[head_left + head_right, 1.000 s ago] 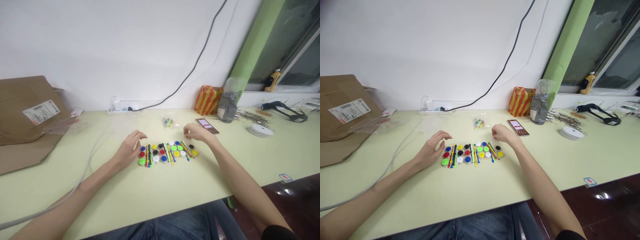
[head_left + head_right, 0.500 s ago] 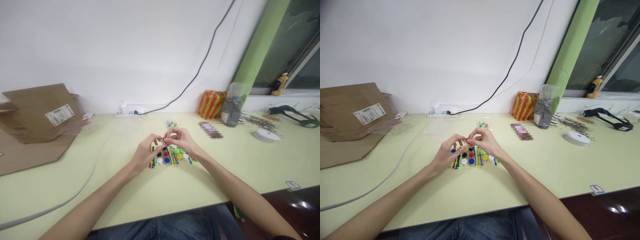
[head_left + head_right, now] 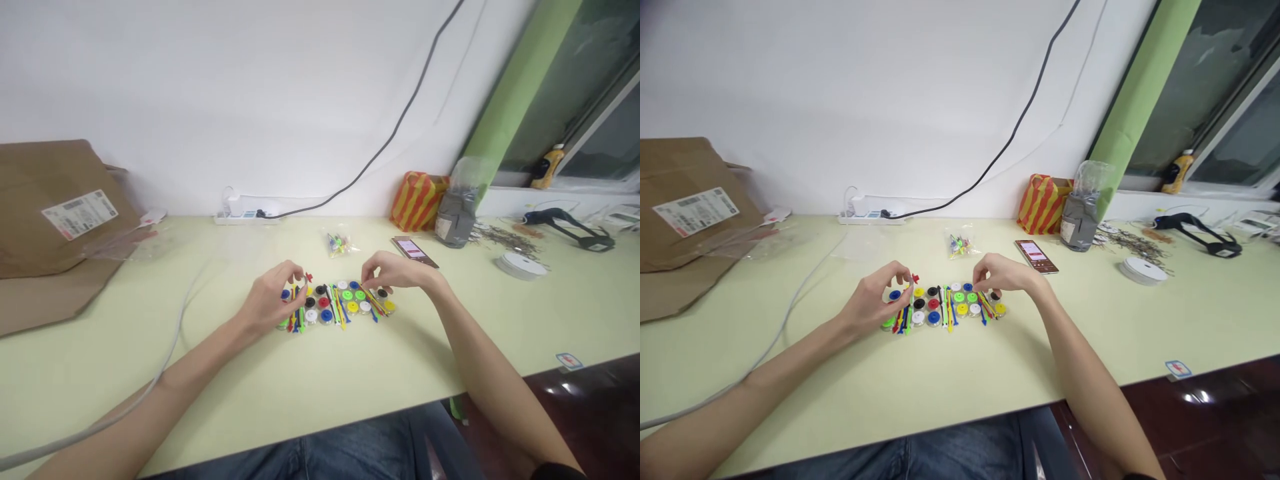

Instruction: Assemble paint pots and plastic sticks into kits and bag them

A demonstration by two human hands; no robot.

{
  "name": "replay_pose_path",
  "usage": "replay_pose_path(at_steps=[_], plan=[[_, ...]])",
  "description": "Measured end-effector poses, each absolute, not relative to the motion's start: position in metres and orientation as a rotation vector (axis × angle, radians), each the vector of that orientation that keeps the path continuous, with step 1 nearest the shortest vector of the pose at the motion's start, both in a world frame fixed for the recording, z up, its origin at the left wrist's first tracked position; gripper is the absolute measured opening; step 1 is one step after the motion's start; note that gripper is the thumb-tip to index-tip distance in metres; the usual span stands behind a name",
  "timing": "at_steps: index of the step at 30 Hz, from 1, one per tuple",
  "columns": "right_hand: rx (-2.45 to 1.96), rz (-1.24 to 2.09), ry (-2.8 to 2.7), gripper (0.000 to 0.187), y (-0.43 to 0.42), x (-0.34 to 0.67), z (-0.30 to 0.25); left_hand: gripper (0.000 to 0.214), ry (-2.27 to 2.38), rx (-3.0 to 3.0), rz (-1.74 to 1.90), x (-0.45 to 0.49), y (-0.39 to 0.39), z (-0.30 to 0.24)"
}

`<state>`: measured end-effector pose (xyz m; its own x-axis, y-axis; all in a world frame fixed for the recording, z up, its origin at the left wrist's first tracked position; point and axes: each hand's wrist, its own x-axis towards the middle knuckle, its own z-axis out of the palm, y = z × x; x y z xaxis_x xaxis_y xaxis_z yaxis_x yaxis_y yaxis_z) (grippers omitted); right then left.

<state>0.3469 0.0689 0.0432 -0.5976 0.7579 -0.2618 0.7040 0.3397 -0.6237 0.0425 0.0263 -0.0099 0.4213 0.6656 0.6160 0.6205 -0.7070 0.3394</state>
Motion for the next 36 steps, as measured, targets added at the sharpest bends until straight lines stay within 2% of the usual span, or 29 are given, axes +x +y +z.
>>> replay_pose_path(at_steps=[5,12,36], plan=[[-1.605,0.998,-2.576,0.013,0.068,0.344,0.038,0.009,1.168,2.572,1.152,0.043,0.026,-0.012],[-1.688,0.987,-2.576,0.012,0.067,0.340,0.037,0.010,1.148,2.565,1.131,0.044,0.026,-0.012],[-1.721,0.901,-2.646,0.013,0.068,0.340,0.035,0.011,1.125,2.574,1.093,0.046,0.023,-0.011]])
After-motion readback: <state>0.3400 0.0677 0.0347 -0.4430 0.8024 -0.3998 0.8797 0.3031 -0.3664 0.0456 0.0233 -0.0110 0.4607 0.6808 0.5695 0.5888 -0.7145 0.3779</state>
